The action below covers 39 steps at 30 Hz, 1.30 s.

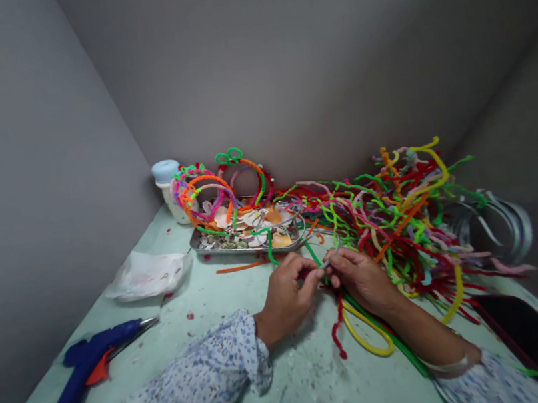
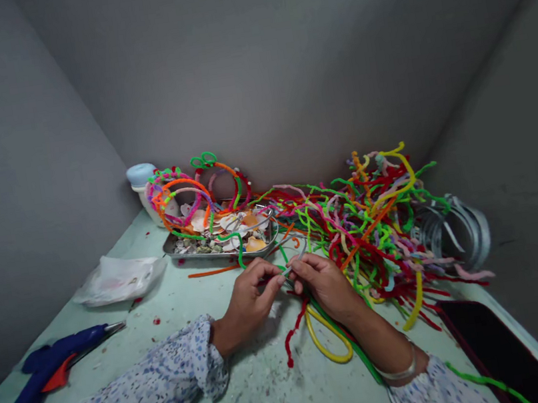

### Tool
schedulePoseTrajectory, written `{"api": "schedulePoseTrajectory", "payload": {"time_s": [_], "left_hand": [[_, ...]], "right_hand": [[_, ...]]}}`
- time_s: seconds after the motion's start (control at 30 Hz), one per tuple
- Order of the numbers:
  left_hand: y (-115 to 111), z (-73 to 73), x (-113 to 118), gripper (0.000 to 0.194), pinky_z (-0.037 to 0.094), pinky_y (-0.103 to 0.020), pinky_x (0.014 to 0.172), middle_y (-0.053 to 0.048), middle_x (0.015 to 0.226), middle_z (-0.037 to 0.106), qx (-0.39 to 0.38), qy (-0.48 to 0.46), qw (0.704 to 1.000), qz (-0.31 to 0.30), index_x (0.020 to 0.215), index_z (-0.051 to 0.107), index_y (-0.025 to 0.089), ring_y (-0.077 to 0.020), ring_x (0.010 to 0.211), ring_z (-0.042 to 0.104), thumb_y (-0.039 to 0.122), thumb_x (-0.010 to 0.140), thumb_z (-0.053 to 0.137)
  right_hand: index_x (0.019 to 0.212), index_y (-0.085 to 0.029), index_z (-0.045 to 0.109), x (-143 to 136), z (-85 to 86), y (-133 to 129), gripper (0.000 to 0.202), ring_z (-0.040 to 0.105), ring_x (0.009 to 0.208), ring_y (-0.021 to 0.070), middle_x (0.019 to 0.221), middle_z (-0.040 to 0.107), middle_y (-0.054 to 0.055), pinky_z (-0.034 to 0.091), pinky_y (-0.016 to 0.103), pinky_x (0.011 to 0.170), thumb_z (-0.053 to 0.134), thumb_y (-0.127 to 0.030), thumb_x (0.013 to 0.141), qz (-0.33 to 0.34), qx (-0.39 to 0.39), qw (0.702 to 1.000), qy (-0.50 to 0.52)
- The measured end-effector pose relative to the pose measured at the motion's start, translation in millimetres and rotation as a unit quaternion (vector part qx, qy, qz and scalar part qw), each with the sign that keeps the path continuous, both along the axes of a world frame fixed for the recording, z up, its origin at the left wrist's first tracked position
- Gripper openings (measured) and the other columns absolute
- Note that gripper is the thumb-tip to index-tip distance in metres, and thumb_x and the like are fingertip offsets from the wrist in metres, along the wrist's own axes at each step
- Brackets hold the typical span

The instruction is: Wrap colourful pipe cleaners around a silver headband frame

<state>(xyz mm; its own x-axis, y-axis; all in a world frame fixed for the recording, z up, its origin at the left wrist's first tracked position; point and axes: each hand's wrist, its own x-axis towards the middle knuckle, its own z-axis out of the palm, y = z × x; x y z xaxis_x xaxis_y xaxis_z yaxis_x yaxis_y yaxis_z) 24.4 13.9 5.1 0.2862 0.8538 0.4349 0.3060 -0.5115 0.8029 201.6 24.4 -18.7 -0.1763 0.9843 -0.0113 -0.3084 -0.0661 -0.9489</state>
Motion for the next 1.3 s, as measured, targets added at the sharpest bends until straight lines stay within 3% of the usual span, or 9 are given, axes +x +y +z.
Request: {"api": "schedulePoseTrajectory", "payload": {"time_s": [0.53,0.63,0.83,1.07,1.3], "left_hand": [[1,3.3,-1,0.016,0.042,-0.027,0.071,-0.002,0.079,0.059,-0.016,-0.021,0.999,0.024,0.079,0.061,0.017,-0.0158,0.078,0.056,0.023,0.092,0.053],[4,2.3,-1,0.015,0.043,-0.026,0.071,-0.002,0.079,0.06,-0.043,-0.063,0.997,0.028,0.08,0.06,0.016,-0.0153,0.078,0.055,0.024,0.091,0.053],[10,-3.9,0,0.014,0.044,-0.026,0.073,-0.002,0.081,0.06,-0.099,-0.149,0.984,0.016,0.085,0.059,0.016,-0.0149,0.078,0.055,0.029,0.09,0.055],[2,-2.8,1,0.016,0.047,-0.03,0.084,-0.006,0.09,0.064,-0.097,-0.158,0.982,-0.028,0.083,0.059,0.017,-0.0192,0.093,0.06,0.03,0.09,0.055],[2,-3.1,1,0.014,0.045,-0.025,0.072,-0.002,0.082,0.058,-0.084,-0.15,0.985,-0.003,0.085,0.059,0.016,-0.0144,0.078,0.053,0.029,0.089,0.056]], "right_hand": [[0.077,-0.019,0.067,-2,2.3,-3,0.029,0.054,0.055,0.0121,0.069,0.065,0.001,0.04,0.027,0.056,0.07,-0.047,0.081,-0.014,0.038,0.997,-0.071],[0.089,-0.02,0.069,-5,4.9,-5,0.026,0.056,0.056,0.013,0.075,0.067,0.001,0.042,0.027,0.053,0.073,-0.043,0.079,-0.019,0.049,0.995,-0.089],[0.106,-0.023,0.065,-15,10.1,-8,0.042,0.057,0.053,0.0129,0.071,0.063,-0.004,0.045,0.027,0.052,0.08,-0.036,0.069,-0.025,0.064,0.992,-0.107],[0.091,-0.023,0.068,-20,9.5,-10,0.022,0.058,0.067,0.0153,0.075,0.064,-0.001,0.049,0.028,0.06,0.075,-0.035,0.074,0.013,0.099,0.987,-0.128],[0.087,-0.021,0.067,-17,6.7,-9,0.02,0.054,0.062,0.0131,0.078,0.063,-0.001,0.044,0.027,0.059,0.069,-0.039,0.082,-0.021,0.126,0.975,-0.182]]}}
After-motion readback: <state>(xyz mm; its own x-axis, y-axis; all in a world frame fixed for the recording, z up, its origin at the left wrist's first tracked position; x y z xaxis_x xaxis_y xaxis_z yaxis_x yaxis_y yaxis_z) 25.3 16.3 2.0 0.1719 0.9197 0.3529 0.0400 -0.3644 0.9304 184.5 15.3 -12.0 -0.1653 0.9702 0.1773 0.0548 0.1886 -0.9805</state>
